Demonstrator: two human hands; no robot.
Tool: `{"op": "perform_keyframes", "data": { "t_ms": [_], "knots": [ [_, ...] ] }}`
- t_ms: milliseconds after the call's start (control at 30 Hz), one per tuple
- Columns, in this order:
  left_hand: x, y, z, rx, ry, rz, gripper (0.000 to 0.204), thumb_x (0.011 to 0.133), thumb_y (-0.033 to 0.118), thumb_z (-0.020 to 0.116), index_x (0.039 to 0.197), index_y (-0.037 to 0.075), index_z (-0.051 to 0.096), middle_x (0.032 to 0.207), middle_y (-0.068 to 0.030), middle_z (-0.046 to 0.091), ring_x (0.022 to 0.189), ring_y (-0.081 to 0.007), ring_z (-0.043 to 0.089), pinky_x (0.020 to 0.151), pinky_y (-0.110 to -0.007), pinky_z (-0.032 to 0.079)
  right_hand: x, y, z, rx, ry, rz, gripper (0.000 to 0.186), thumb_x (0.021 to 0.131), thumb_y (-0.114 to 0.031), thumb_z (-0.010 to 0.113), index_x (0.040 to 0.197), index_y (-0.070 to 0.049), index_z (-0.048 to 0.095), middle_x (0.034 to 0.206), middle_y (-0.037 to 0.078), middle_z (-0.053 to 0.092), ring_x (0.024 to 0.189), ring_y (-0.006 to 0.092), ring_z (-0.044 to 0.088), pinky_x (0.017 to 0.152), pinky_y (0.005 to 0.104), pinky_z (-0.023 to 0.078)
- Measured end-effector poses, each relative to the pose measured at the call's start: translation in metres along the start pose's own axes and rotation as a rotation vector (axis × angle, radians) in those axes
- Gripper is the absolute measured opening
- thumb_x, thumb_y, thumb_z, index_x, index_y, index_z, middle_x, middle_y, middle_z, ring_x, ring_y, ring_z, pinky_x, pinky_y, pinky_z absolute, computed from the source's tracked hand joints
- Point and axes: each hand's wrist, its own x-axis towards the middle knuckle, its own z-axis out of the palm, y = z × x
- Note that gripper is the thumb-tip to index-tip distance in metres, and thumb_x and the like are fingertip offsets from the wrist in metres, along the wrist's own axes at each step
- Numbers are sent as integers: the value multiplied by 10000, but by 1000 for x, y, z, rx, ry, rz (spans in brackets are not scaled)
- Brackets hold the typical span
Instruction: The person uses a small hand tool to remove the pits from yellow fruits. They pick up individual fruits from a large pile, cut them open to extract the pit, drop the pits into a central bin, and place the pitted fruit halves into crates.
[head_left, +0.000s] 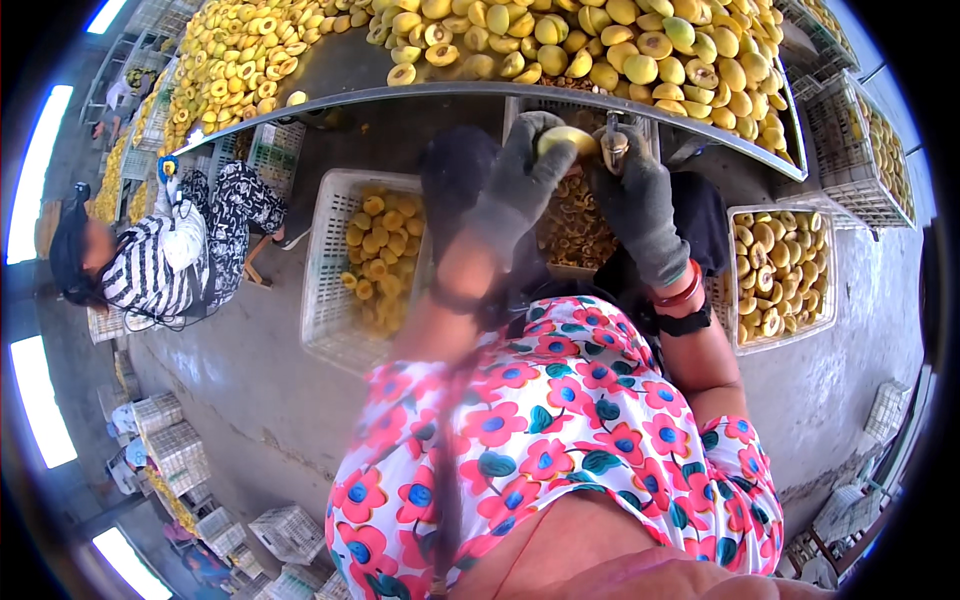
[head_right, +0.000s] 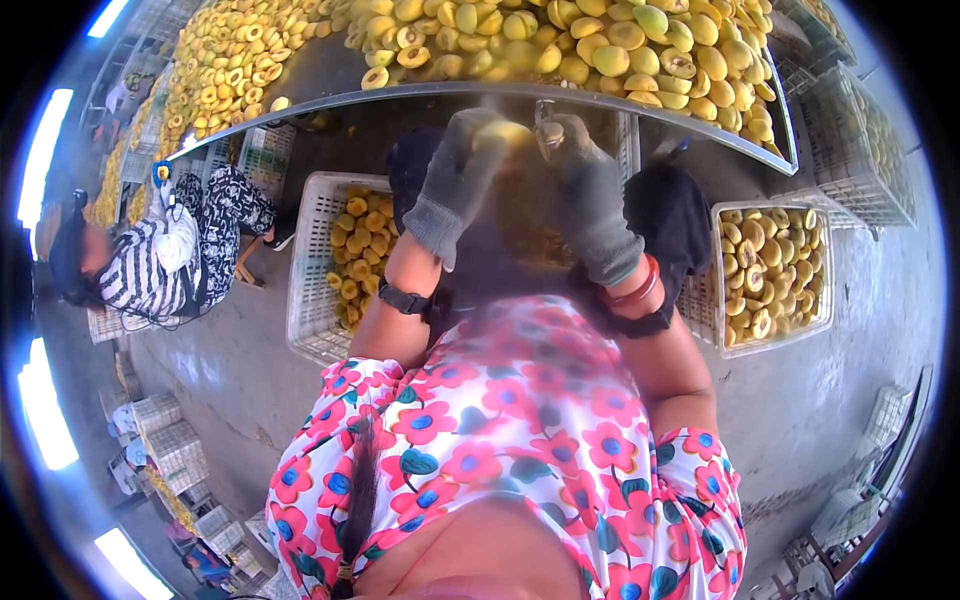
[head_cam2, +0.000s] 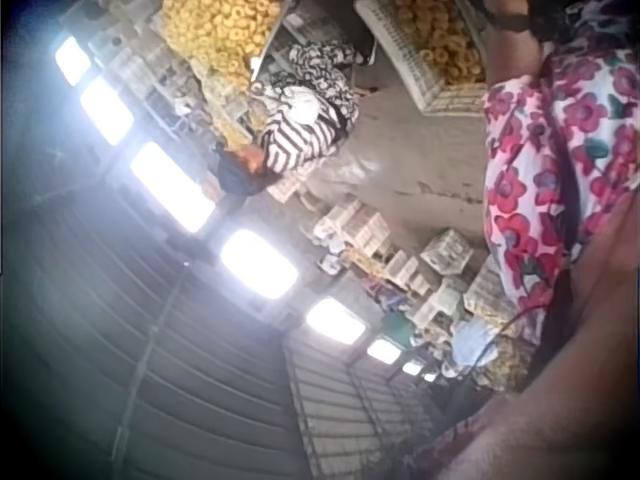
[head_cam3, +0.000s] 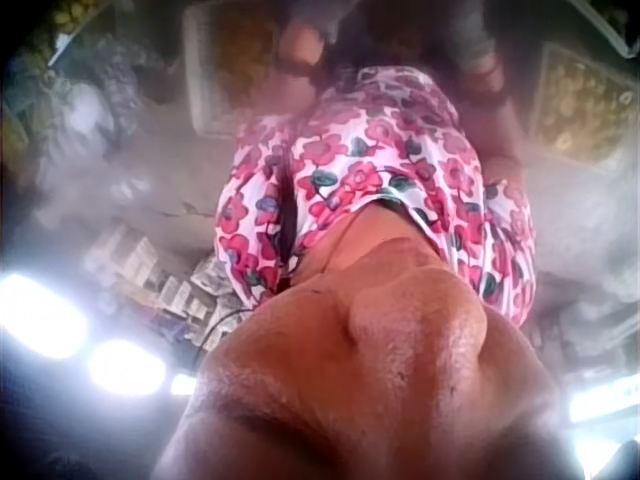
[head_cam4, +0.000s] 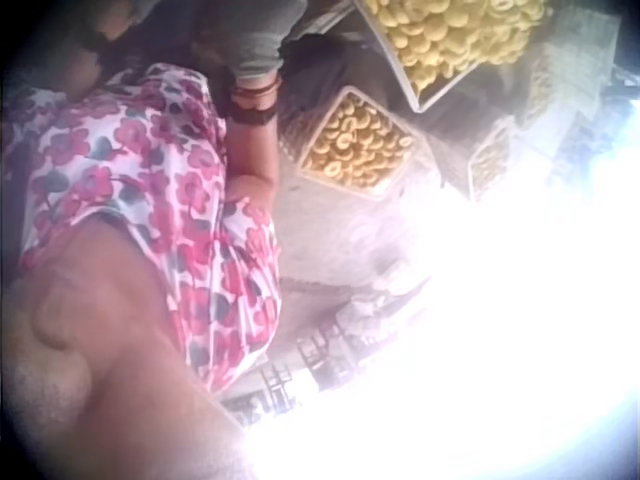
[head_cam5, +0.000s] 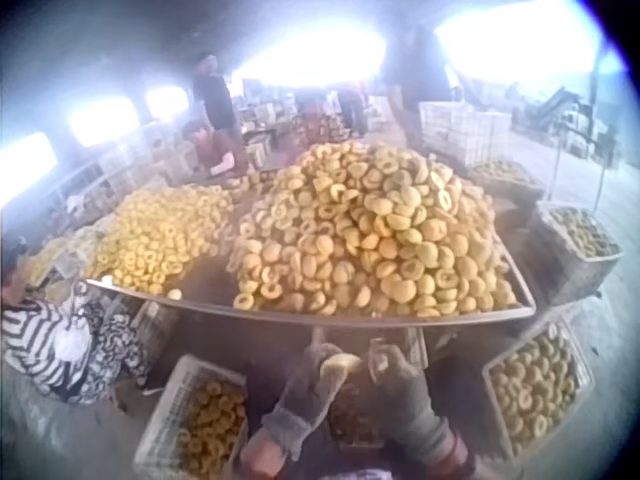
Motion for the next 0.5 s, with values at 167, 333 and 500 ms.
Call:
{"op": "perform_keyframes", "data": {
  "t_ms": [167, 333, 500],
  "knots": [
    [1, 6, -4, -356, 191, 8, 345, 905, 323, 508, 1127, 63, 463, 1017, -78, 555, 905, -154, 563, 789, -273, 475, -21, -2, 10, 681, -196, 515, 190, 795, -42, 588, 974, -48, 522, 739, 8, 548, 605, 100, 517, 536, 229, 420],
    [4, -9, -2, -231, 215, 225, 368, 900, 327, 516, 1132, 49, 453, 1038, -84, 558, 937, -157, 550, 829, -288, 459, -15, -27, 12, 364, -243, -29, 163, 811, -52, 585, 962, -46, 522, 733, -50, 518, 613, 22, 436, 517, 189, 376],
    [-1, -6, 7, -135, 211, 263, 284, 865, 204, 578, 1048, 36, 440, 1038, -109, 576, 943, -176, 556, 835, -295, 454, -24, -13, 28, 210, -142, 78, 156, 820, -59, 585, 959, -33, 518, 745, -37, 530, 634, 38, 453, 540, 209, 405]
  ]
}}
